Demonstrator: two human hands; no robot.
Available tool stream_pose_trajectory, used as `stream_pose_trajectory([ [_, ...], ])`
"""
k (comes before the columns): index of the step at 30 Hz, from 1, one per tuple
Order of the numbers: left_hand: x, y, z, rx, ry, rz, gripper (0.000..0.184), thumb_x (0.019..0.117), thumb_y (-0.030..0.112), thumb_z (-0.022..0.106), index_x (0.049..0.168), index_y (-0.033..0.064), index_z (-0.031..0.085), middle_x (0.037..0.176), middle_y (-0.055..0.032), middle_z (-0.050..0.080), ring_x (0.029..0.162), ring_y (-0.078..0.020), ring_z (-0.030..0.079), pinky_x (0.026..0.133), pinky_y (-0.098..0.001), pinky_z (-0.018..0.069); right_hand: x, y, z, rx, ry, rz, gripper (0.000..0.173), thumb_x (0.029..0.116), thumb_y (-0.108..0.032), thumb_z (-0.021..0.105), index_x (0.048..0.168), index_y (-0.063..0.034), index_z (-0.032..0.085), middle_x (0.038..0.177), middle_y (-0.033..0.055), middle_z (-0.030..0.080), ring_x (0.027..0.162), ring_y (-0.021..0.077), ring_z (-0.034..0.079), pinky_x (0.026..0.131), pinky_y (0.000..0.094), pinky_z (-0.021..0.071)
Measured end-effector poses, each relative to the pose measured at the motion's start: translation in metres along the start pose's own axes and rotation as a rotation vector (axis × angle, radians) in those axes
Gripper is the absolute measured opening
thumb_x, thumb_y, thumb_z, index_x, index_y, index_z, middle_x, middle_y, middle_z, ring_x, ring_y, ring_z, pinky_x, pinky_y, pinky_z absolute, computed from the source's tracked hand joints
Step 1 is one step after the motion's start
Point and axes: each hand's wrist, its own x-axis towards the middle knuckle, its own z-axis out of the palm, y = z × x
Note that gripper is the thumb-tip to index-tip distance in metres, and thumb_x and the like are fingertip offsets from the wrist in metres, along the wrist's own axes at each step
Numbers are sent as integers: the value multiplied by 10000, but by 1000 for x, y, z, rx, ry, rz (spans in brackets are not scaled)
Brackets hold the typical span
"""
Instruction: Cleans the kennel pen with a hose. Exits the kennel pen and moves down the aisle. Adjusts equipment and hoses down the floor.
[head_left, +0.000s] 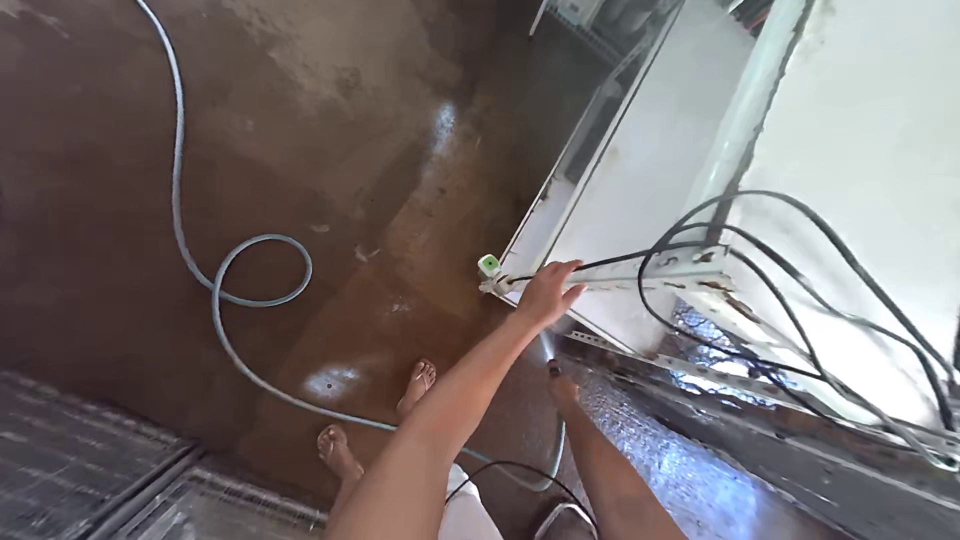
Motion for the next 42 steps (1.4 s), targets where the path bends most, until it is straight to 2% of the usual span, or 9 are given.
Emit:
stream_pose_trajectory([
  [3,-17,-3,-7,19,-4,-3,596,1029,193,617,1557,28,394,1556,-202,457,1426,-327,471,1177,-469,389,-31,2,14,-24,-43,-66,469,1097,-260,477,1446,53,507,1424,286,570,1343,420,554,1117,566,435],
  [7,-92,-53,-33,99,-43,-208,551,1064,240,548,1564,59,399,1555,-192,464,1444,-331,447,1201,-493,353,-70,29,22,87,23,-28,498,1090,-237,474,1529,-6,422,1416,288,573,1314,430,575,1085,586,462],
  [14,-402,-171,-119,362,-294,-927,469,1095,301,471,1471,26,520,1475,-233,540,1402,-371,496,1185,-538,359,-130,76,36,78,-14,-132,468,1092,-236,472,1516,-41,450,1413,270,583,1318,428,572,1089,595,456],
  [18,-568,-175,-163,413,-310,-1258,452,1096,302,478,1439,16,544,1435,-270,559,1375,-421,510,1151,-583,376,-185,81,69,-32,-68,-212,485,1083,-244,495,1534,-72,446,1422,263,579,1331,431,560,1096,607,443],
  [22,-665,-164,-182,400,-177,-1334,443,1082,281,514,1438,18,547,1421,-293,560,1358,-449,515,1137,-604,381,-235,70,104,-128,-85,-407,494,1078,-225,505,1554,-111,434,1354,270,622,1264,447,604,1060,628,464],
  [27,-695,-146,-179,262,13,-1258,433,1101,241,468,1470,19,513,1450,-267,549,1381,-408,508,1164,-560,361,-285,10,74,-157,131,-524,518,1080,-228,463,1590,-178,386,1334,253,635,1239,441,619,1020,628,489],
  [31,-696,-136,-162,126,149,-1175,424,1095,196,482,1464,-11,500,1435,-268,559,1369,-390,523,1164,-521,375,-316,-50,28,-349,236,-650,436,1073,-211,472,1502,-144,518,1322,270,639,1250,464,604,1014,657,474],
  [37,-717,-134,-134,14,248,-1162,434,1091,230,490,1469,19,511,1432,-259,561,1355,-390,533,1147,-535,393,-328,-154,-29,-599,385,-821,420,997,-147,600,1414,-191,624,1246,305,663,1174,542,612,912,763,462],
  [42,-729,-106,-122,-68,476,-1248,440,1083,226,505,1473,22,512,1486,-273,503,1407,-408,471,1177,-533,358,-371,-241,-23,-885,347,-1017,455,952,-149,677,1396,-238,639,1188,269,695,1119,512,648,880,748,490],
])
